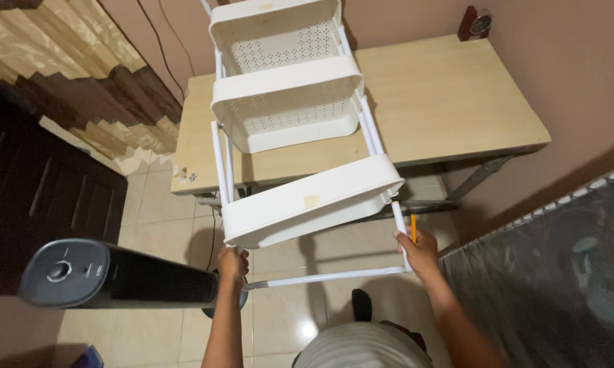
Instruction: The person assembles a white plastic three-tier shelf by inserting vertical support poles into the basket frames and securing them with a screwdriver. The person attaches the side supports and adjusts the alignment of the tiers.
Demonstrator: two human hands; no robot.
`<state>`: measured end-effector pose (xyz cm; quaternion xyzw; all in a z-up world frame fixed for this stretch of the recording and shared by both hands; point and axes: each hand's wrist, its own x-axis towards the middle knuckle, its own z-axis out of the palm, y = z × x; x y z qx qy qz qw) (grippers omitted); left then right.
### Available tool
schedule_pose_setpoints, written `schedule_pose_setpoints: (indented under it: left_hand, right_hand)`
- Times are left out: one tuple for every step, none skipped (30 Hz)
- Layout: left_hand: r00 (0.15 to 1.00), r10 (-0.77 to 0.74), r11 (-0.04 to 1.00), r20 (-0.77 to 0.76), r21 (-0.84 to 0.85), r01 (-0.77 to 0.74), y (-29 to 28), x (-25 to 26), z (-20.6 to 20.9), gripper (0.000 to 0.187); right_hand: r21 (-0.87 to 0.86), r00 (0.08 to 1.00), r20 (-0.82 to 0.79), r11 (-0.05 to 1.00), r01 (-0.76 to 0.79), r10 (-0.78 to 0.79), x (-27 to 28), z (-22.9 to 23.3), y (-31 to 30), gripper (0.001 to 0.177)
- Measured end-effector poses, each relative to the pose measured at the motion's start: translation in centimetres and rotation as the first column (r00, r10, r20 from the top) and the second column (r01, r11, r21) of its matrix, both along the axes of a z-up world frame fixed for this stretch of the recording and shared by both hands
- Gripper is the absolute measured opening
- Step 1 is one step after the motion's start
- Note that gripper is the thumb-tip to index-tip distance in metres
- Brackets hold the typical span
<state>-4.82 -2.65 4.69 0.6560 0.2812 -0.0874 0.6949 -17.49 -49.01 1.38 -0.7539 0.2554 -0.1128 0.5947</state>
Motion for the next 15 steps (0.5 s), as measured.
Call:
schedule_pose_setpoints:
  left_hand:
    - [1.000, -0.004, 0.999, 0.004, -0.044, 0.005, 0.2, 0.0, -0.6, 0.023]
    - [1.000, -0.009, 0.996, 0.009, -0.087, 0.009, 0.3, 0.3, -1.4, 0.021]
    - [1.000, -0.008, 0.991, 0.013, -0.131, 0.010, 0.7, 0.3, -2.2, 0.019]
    - [1.000, -0.019, 0.990, 0.017, -0.136, 0.021, 1.1, 0.4, -3.0, 0.019]
    - [0.999, -0.027, 0.990, 0.021, -0.139, 0.030, 1.1, 0.6, -3.8, 0.018]
    - [0.999, -0.036, 0.989, 0.025, -0.142, 0.039, 1.3, 0.8, -4.5, 0.017]
    - [0.999, -0.044, 0.985, 0.003, -0.169, 0.044, 1.4, 1.0, -4.9, 0.016]
    - [0.998, -0.053, 0.979, -0.018, -0.197, 0.049, 1.5, 1.3, -5.3, 0.016]
    - [0.997, -0.064, 0.973, -0.039, -0.224, 0.053, 1.8, 1.3, -5.5, 0.016]
    - [0.997, -0.076, 0.973, -0.033, -0.221, 0.067, 1.9, 1.1, -5.6, 0.017]
    - [0.995, -0.093, 0.972, -0.027, -0.218, 0.085, 1.8, 1.2, -5.6, 0.019]
    - [0.994, -0.109, 0.971, -0.020, -0.216, 0.103, 1.8, 1.1, -5.5, 0.020]
    - [0.993, -0.119, 0.968, -0.012, -0.225, 0.113, 1.7, 1.0, -5.3, 0.021]
    - [0.992, -0.128, 0.965, -0.004, -0.233, 0.123, 1.6, 0.9, -5.0, 0.021]
    - [0.990, -0.140, 0.961, 0.004, -0.241, 0.137, 1.6, 0.8, -4.5, 0.022]
  right_hand:
    - [0.036, 0.999, 0.043, 0.999, 0.008, -0.010, 0.6, -0.2, -0.3, 0.033]
    - [0.074, 0.996, 0.086, 0.997, 0.015, -0.022, 0.9, -0.3, -0.3, 0.034]
    - [0.033, 0.998, 0.056, 0.999, 0.006, -0.008, 1.1, -0.1, -0.4, 0.033]
    - [-0.007, 1.000, 0.026, 1.000, -0.004, 0.004, 1.4, 0.5, -0.8, 0.033]
    - [-0.045, 1.000, -0.003, 0.999, -0.017, 0.017, 1.5, 1.0, -0.9, 0.032]
    - [-0.047, 1.000, 0.018, 0.999, -0.024, 0.025, 1.4, 1.4, -0.7, 0.032]
    - [-0.052, 0.999, 0.042, 0.998, -0.029, 0.031, 1.2, 2.2, -0.6, 0.032]
    - [-0.056, 0.997, 0.067, 0.998, -0.034, 0.038, 1.2, 3.1, -0.3, 0.033]
    - [-0.084, 0.998, 0.042, 0.996, -0.033, 0.037, 1.0, 4.0, 0.1, 0.033]
    - [-0.111, 0.999, 0.018, 0.993, -0.033, 0.036, 0.7, 5.0, 0.3, 0.034]
    - [-0.140, 1.000, -0.006, 0.990, -0.029, 0.029, 0.4, 5.9, 0.5, 0.035]
    - [-0.140, 0.999, 0.004, 0.990, -0.031, 0.032, 0.3, 6.7, 0.8, 0.034]
    - [-0.140, 0.999, 0.014, 0.990, -0.030, 0.033, 0.2, 7.2, 1.1, 0.033]
    - [-0.140, 0.999, 0.024, 0.990, -0.030, 0.034, 0.1, 7.6, 1.3, 0.033]
    - [-0.149, 0.999, 0.012, 0.988, -0.030, 0.032, -0.1, 7.9, 1.5, 0.032]
